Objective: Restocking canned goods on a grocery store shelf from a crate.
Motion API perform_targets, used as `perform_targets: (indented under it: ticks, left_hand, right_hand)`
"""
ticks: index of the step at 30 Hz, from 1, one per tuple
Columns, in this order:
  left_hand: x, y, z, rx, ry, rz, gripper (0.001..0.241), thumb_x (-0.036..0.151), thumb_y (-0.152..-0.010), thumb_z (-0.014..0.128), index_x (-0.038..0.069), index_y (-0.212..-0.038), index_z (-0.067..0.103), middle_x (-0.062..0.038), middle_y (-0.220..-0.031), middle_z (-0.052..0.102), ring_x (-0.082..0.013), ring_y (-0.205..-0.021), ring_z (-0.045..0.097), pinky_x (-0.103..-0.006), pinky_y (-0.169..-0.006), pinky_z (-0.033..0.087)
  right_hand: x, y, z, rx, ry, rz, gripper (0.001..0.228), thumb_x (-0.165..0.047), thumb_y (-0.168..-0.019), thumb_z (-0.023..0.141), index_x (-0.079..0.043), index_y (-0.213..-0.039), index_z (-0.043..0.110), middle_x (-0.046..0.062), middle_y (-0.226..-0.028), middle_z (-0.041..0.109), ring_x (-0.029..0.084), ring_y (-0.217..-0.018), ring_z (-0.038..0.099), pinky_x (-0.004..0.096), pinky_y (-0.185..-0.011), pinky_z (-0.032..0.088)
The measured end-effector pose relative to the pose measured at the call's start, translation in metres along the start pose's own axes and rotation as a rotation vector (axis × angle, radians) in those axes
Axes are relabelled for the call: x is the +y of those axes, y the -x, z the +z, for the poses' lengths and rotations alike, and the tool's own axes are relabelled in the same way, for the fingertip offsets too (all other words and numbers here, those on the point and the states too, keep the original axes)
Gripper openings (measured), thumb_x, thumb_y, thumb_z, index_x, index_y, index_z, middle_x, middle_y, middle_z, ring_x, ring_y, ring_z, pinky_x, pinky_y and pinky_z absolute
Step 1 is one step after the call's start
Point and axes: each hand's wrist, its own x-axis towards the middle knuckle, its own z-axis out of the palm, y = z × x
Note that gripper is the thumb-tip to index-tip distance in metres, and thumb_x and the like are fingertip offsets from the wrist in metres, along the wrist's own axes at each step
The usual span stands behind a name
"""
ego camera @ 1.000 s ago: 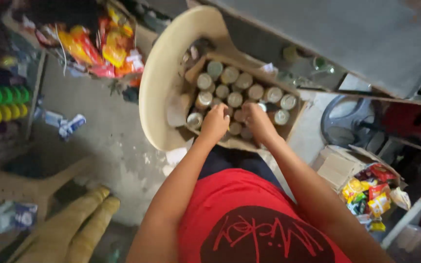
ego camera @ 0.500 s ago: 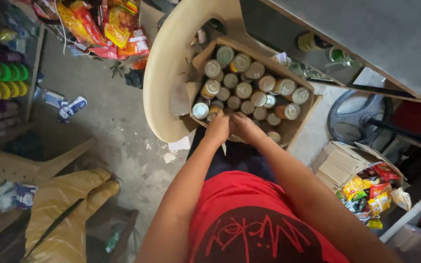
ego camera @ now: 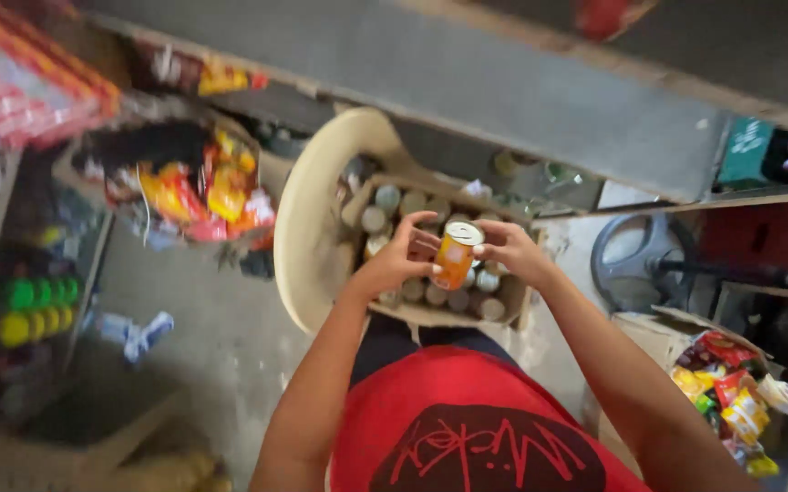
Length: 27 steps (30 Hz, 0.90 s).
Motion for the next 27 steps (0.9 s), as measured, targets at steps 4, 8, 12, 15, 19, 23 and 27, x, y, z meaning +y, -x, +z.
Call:
perform_targets:
  ticks: [4, 8, 12, 15, 19, 23, 27]
  left_hand:
    - [0.068, -0.018, 0.035, -0.144, -0.127, 0.16, 0.087, 0.012, -0.078, 0.083, 0.01, -0.151, 0.036, -0.009, -0.125, 0.062, -0.0161, -0.117, 0.062, -0.0359, -0.102, 0.051]
    - [0.134, -0.037, 0.073, -0.286, -0.123, 0.157, 0.075, 0.018, -0.081, 0.086, 0.002, -0.145, 0.051, -0.007, -0.125, 0.067, -0.0137, -0.109, 0.064, -0.0352, -0.094, 0.053]
    - [0.189, -0.058, 0.119, -0.021, -0.262, 0.51, 0.063, 0.02, -0.075, 0.091, 0.0, -0.126, 0.061, -0.005, -0.11, 0.075, -0.0142, -0.1, 0.071, -0.0321, -0.091, 0.058]
    - [0.247, -0.06, 0.153, 0.386, -0.502, 0.702, 0.062, 0.019, -0.066, 0.093, 0.001, -0.117, 0.063, -0.009, -0.099, 0.073, -0.0216, -0.087, 0.071, -0.0342, -0.08, 0.059]
    - [0.279, -0.084, 0.172, 0.591, -0.603, 0.926, 0.058, 0.023, -0.069, 0.095, 0.001, -0.109, 0.059, -0.014, -0.098, 0.068, -0.0302, -0.091, 0.068, -0.0388, -0.082, 0.055]
    - [0.295, -0.113, 0.163, 0.592, -0.7, 1.13, 0.061, 0.018, -0.074, 0.089, 0.003, -0.125, 0.058, -0.015, -0.116, 0.064, -0.0343, -0.111, 0.063, -0.0419, -0.099, 0.052]
    - [0.294, -0.132, 0.146, 0.589, -0.797, 1.236, 0.085, 0.019, -0.065, 0.093, -0.001, -0.136, 0.052, -0.021, -0.128, 0.06, -0.041, -0.12, 0.056, -0.0464, -0.103, 0.046]
  right_hand:
    - [-0.069, 0.026, -0.027, 0.099, -0.111, -0.166, 0.057, -0.026, -0.092, 0.072, -0.001, -0.141, 0.061, 0.01, -0.128, 0.068, 0.019, -0.113, 0.063, 0.037, -0.097, 0.052]
    - [-0.158, 0.051, -0.038, 0.116, -0.202, -0.489, 0.059, -0.03, -0.098, 0.066, 0.001, -0.146, 0.054, 0.009, -0.138, 0.063, 0.019, -0.129, 0.058, 0.036, -0.11, 0.047]
    - [-0.212, 0.058, -0.054, 0.464, -0.067, -0.589, 0.058, -0.027, -0.101, 0.063, -0.001, -0.15, 0.046, 0.005, -0.14, 0.06, 0.017, -0.131, 0.056, 0.035, -0.11, 0.047]
    - [-0.276, 0.071, -0.027, 0.614, 0.09, -0.678, 0.06, -0.015, -0.093, 0.072, -0.003, -0.147, 0.047, 0.006, -0.135, 0.062, 0.017, -0.126, 0.06, 0.035, -0.106, 0.05]
    - [-0.328, 0.067, -0.015, 0.641, 0.192, -0.803, 0.064, -0.005, -0.086, 0.08, -0.003, -0.142, 0.05, 0.007, -0.129, 0.064, 0.017, -0.12, 0.063, 0.034, -0.102, 0.053]
    - [-0.365, 0.06, -0.035, 0.629, 0.189, -0.903, 0.062, 0.0, -0.084, 0.082, -0.003, -0.137, 0.052, 0.007, -0.129, 0.066, 0.016, -0.119, 0.065, 0.034, -0.103, 0.056]
    - [-0.376, 0.045, -0.063, 0.586, 0.228, -0.922, 0.055, 0.001, -0.084, 0.084, -0.002, -0.13, 0.055, 0.007, -0.127, 0.069, 0.016, -0.117, 0.068, 0.035, -0.102, 0.057]
